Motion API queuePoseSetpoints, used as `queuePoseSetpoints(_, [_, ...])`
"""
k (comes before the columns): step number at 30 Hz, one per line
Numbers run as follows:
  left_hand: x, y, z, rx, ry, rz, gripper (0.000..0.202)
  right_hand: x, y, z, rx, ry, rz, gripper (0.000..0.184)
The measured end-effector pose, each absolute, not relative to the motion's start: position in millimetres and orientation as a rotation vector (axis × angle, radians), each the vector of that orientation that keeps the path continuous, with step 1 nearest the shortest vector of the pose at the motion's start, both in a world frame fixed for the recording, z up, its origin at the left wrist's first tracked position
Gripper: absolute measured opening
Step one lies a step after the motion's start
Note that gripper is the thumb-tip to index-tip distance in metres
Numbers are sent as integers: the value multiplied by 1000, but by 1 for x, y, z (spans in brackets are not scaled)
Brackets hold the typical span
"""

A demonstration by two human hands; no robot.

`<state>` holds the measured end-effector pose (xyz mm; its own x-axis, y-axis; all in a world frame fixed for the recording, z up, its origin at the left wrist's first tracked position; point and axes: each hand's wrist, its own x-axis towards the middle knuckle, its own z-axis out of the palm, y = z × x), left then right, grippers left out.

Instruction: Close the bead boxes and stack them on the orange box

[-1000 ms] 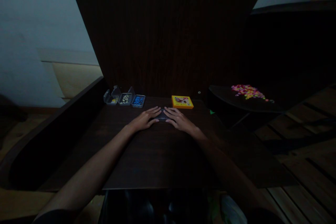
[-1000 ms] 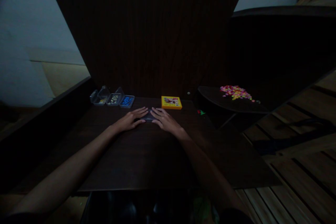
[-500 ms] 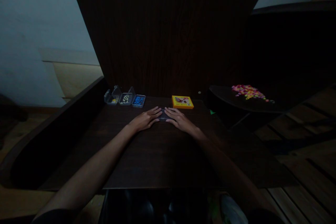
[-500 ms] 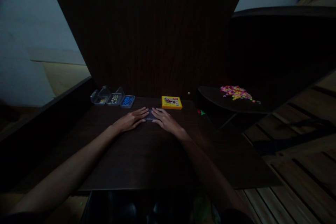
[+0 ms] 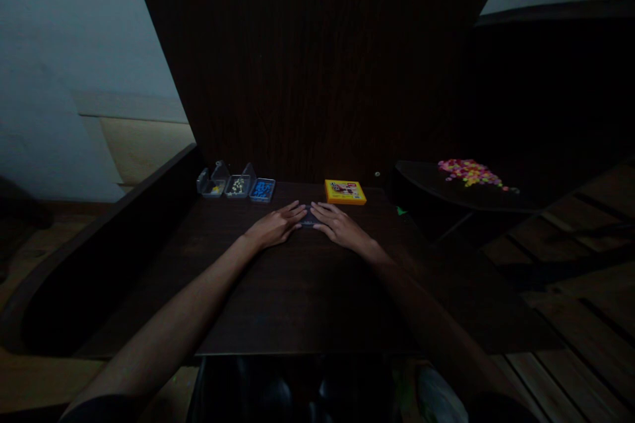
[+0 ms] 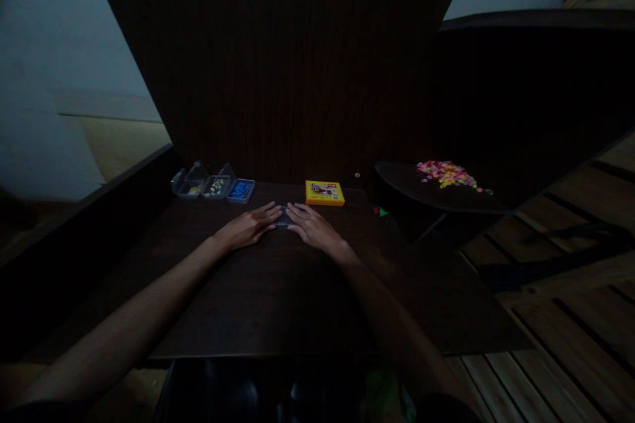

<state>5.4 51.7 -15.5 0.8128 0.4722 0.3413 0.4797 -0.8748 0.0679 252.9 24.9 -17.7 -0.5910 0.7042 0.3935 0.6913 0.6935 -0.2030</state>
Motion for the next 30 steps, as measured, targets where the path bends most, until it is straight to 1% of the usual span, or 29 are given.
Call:
queuePoseSetpoints(7, [8, 49, -11, -2995, -827, -485, 44, 253, 24, -18, -1075, -2465, 2, 48])
queuePoseSetpoints(14, [7, 48, -14, -3023, -866, -684, 46, 253, 26, -23, -1076, -2378, 124, 50])
queuePoseSetpoints(20, [8, 49, -16, -3036, -962, -783, 53, 253, 27, -27, -1110, -2284, 191, 61])
queuePoseSetpoints(27, [7, 45, -11, -2945, -1056, -879, 62, 254, 30, -28, -1145, -2202, 242, 52])
queuePoseSetpoints(30, [4, 45, -6, -2855, -1117, -923, 55, 259, 32, -25, -1158, -2085, 224, 49])
